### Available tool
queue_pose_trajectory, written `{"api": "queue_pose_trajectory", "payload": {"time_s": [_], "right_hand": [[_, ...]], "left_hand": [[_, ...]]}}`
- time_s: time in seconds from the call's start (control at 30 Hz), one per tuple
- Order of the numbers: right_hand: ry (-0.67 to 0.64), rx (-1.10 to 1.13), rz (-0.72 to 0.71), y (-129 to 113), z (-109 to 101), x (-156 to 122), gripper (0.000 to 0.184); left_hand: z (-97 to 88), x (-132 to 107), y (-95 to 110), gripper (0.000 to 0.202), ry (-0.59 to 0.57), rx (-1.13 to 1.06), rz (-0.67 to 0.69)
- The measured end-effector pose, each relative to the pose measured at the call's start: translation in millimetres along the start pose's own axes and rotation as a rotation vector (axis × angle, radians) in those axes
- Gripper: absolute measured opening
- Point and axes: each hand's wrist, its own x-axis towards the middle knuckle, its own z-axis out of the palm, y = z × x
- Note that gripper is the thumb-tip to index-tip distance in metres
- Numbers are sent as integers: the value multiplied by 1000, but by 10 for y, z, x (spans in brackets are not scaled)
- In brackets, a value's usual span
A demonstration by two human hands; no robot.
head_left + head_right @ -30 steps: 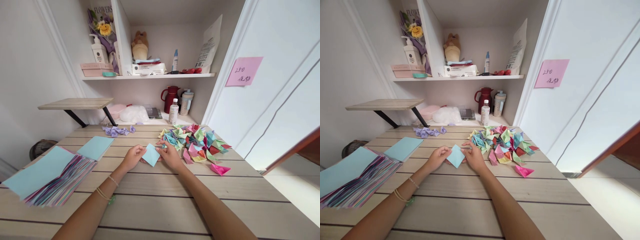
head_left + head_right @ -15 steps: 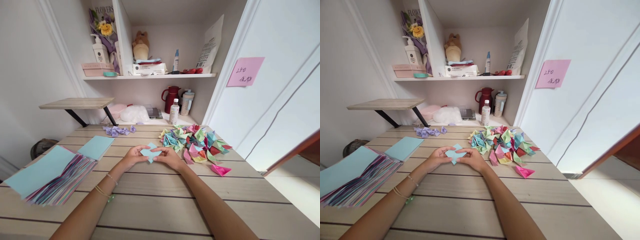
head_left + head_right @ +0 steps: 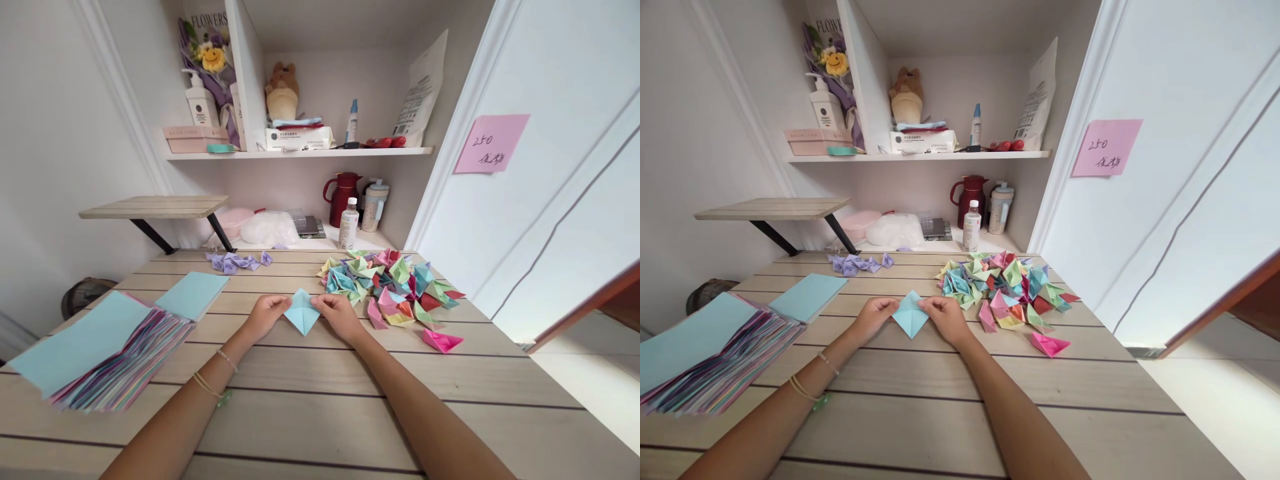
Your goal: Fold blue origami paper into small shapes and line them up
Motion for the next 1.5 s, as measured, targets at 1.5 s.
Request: {"api": "queue_pose_trajectory", "payload": {"time_s": [1.5], "right_hand": [[326,152,135,98,180,1,39]], "left_hand": [[260,-70,42,38,-34,-100,-59]]}}
